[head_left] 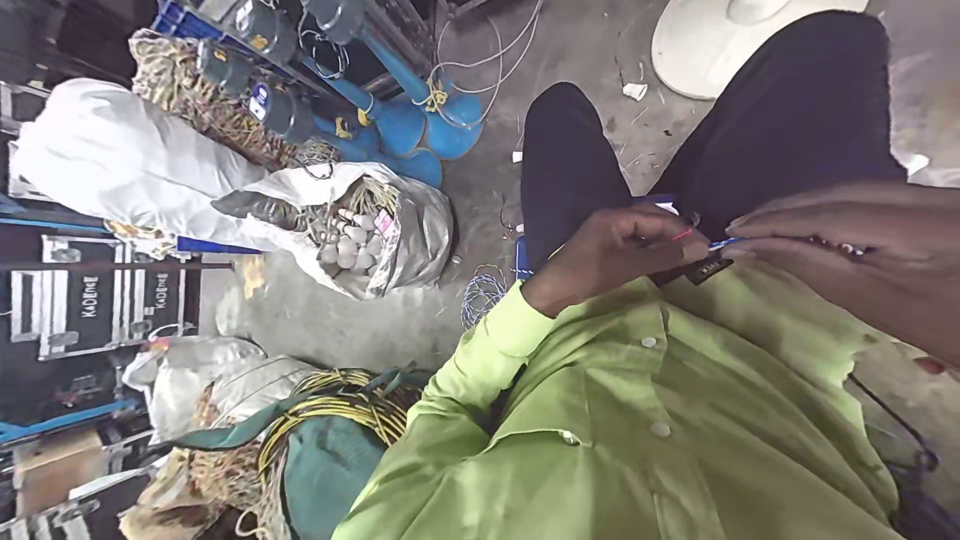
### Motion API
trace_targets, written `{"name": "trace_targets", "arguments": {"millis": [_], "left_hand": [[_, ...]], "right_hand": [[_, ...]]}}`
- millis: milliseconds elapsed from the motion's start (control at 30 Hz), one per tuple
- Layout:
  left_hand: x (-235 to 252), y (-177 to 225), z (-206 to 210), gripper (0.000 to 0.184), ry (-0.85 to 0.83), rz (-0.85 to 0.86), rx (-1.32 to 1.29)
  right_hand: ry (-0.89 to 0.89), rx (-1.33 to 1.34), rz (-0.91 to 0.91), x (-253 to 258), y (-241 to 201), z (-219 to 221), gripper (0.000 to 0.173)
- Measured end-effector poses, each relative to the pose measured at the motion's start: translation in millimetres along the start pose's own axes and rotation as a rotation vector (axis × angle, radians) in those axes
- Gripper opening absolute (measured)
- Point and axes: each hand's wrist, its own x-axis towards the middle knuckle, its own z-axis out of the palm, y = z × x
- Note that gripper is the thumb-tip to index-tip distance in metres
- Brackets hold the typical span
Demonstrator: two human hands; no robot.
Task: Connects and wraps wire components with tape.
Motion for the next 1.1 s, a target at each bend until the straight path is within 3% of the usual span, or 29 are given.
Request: {"name": "trace_targets", "arguments": {"millis": [233,367,500,633,867,1100], "left_hand": [[-5,0,5,0.012,-0.088,-0.149,-0.313],[-11,2,6,0.008,-0.010,-0.152,-0.218],[-7,1,9,0.008,0.057,-0.010,0.045],[-9,-2,13,0.008,0.086,0.055,0.066],[-11,-6,17,0.013,0.040,-0.111,-0.186],[-3,-10,21,0.013,0.085,-0.107,-0.302]], "right_hand": [[0.024,0.060,-0.069,5,-7,-2,0.022],[-0.018,-0.025,-0.068,10,-23,-4,0.024],[-0.030,-0.060,0.072,11,-33,3,0.028],[-0.034,-0.061,0.105,8,-29,14,0.030],[0.040,-0.149,0.048,8,-29,22,0.031],[0.102,-0.188,0.078,8,-23,31,0.044]]}}
